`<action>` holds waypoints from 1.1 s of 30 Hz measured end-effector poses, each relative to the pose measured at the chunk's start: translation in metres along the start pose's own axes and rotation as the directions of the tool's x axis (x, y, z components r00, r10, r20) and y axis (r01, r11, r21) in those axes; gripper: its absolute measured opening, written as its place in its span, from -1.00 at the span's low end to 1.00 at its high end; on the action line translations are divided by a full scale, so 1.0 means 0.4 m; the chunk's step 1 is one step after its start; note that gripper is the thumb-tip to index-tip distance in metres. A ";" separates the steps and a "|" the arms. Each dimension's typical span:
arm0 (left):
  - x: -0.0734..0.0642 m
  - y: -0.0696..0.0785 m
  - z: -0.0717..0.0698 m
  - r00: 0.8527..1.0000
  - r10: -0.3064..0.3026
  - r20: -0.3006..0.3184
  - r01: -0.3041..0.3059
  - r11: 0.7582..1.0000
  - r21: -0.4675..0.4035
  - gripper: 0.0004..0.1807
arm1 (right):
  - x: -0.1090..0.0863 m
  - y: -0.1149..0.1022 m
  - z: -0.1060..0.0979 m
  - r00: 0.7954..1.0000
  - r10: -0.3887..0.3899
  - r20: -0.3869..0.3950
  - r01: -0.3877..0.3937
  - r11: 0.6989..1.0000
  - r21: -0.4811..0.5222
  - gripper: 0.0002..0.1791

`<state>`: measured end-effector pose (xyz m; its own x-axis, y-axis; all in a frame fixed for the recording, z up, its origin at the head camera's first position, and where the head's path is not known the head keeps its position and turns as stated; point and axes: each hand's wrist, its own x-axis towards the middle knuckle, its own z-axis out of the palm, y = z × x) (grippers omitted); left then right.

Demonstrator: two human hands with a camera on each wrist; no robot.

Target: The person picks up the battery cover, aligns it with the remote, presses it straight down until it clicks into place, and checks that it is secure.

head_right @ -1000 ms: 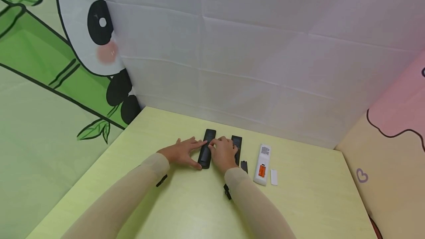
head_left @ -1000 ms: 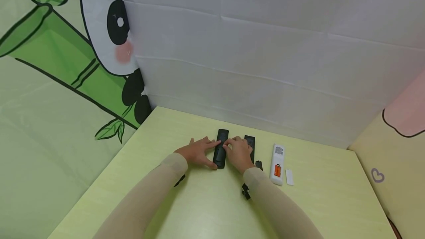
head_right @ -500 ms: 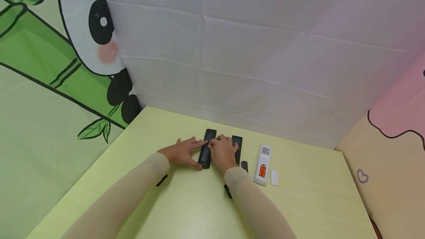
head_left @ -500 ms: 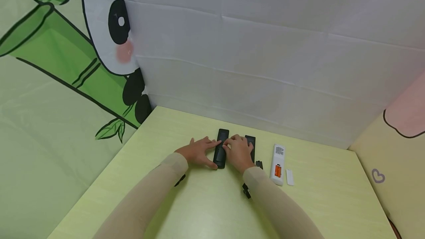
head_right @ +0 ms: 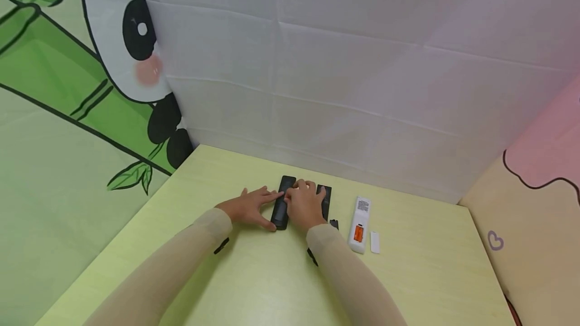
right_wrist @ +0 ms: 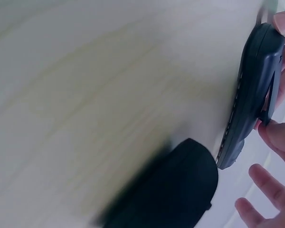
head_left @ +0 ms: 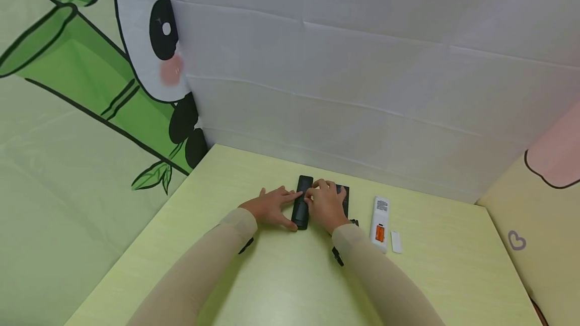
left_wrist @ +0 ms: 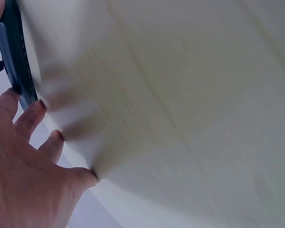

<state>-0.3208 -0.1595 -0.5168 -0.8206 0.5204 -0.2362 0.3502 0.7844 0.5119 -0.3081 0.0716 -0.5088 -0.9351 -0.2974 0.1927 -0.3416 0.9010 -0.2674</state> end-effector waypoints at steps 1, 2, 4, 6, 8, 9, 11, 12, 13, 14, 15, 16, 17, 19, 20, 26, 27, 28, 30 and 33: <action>0.000 0.000 0.000 1.000 0.000 0.001 0.000 1.000 0.000 0.28 | 0.001 0.000 -0.001 1.000 0.001 0.004 -0.001 1.000 0.000 -0.84; 0.000 0.000 0.000 1.000 0.000 0.001 0.000 1.000 -0.001 0.28 | 0.001 0.000 -0.001 1.000 0.001 0.007 -0.001 1.000 0.001 -0.84; 0.001 0.001 0.000 1.000 -0.002 0.001 0.002 1.000 -0.001 0.29 | 0.004 0.003 0.000 1.000 0.000 0.011 0.000 1.000 0.003 -0.83; 0.004 0.002 -0.001 1.000 -0.005 -0.002 0.005 1.000 -0.002 0.29 | 0.007 0.007 0.003 1.000 -0.004 0.011 0.004 1.000 0.009 -0.83; 0.006 0.003 -0.001 1.000 -0.009 -0.003 0.009 1.000 -0.002 0.29 | 0.010 0.012 0.005 1.000 -0.012 0.006 0.012 1.000 0.009 -0.84; 0.007 0.003 -0.001 1.000 -0.010 -0.004 0.010 1.000 -0.002 0.29 | 0.012 0.015 0.006 1.000 -0.017 0.003 0.017 1.000 0.009 -0.84; 0.009 0.005 0.000 1.000 -0.015 -0.004 0.015 1.000 0.000 0.29 | 0.015 0.019 0.008 1.000 -0.026 0.001 0.026 1.000 0.008 -0.85; 0.011 0.005 0.000 1.000 -0.017 -0.004 0.017 1.000 0.001 0.29 | 0.017 0.023 0.011 1.000 -0.031 0.001 0.031 1.000 0.003 -0.85; 0.012 0.006 0.000 1.000 -0.020 -0.002 0.020 1.000 0.001 0.29 | 0.019 0.025 0.013 0.999 -0.033 0.004 0.033 0.999 0.002 -0.84; 0.014 0.006 0.001 1.000 -0.023 -0.002 0.023 1.000 0.000 0.28 | 0.021 0.028 0.015 0.999 -0.035 0.008 0.035 0.999 0.001 -0.84; 0.016 0.006 0.001 1.000 -0.025 -0.003 0.025 1.000 -0.001 0.28 | 0.023 0.031 0.018 0.999 -0.036 0.012 0.036 0.999 0.004 -0.83; 0.018 0.006 0.002 1.000 -0.028 -0.003 0.028 1.000 -0.002 0.28 | 0.025 0.033 0.021 0.999 -0.037 0.015 0.037 0.999 0.004 -0.82; 0.020 0.006 0.002 1.000 -0.029 -0.006 0.029 1.000 -0.003 0.28 | 0.027 0.036 0.024 0.999 -0.038 0.016 0.038 0.999 0.004 -0.82; 0.022 0.007 0.002 1.000 -0.029 -0.010 0.029 1.000 -0.005 0.28 | 0.028 0.039 0.026 0.999 -0.037 0.011 0.037 0.999 0.003 -0.81; 0.023 0.008 0.002 1.000 -0.027 -0.011 0.027 1.000 -0.004 0.28 | 0.027 0.040 0.026 0.999 -0.037 0.008 0.037 0.999 -0.003 -0.81; 0.028 0.013 0.006 1.000 -0.027 -0.011 0.026 1.000 -0.005 0.29 | 0.025 0.048 0.028 0.999 -0.037 -0.004 0.037 0.999 -0.017 -0.78; 0.028 0.014 0.006 1.000 -0.027 -0.010 0.027 1.000 -0.004 0.29 | 0.024 0.048 0.027 0.999 -0.038 -0.004 0.038 0.999 -0.016 -0.78; 0.029 0.015 0.007 1.000 -0.027 -0.010 0.027 1.000 -0.004 0.29 | 0.023 0.049 0.025 0.999 -0.038 -0.003 0.038 0.999 -0.017 -0.78; 0.030 0.017 0.007 1.000 -0.026 -0.009 0.026 1.000 -0.004 0.29 | 0.021 0.050 0.021 0.999 -0.038 0.000 0.038 0.999 -0.017 -0.78; 0.031 0.020 0.007 1.000 -0.024 -0.011 0.024 1.000 -0.006 0.28 | 0.018 0.051 0.014 0.999 -0.036 0.008 0.036 0.999 -0.009 -0.77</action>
<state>-0.3270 -0.1457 -0.5178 -0.8339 0.4974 -0.2391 0.3275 0.7948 0.5109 -0.3222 0.0861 -0.5184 -0.9229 -0.3321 0.1946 -0.3742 0.8926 -0.2515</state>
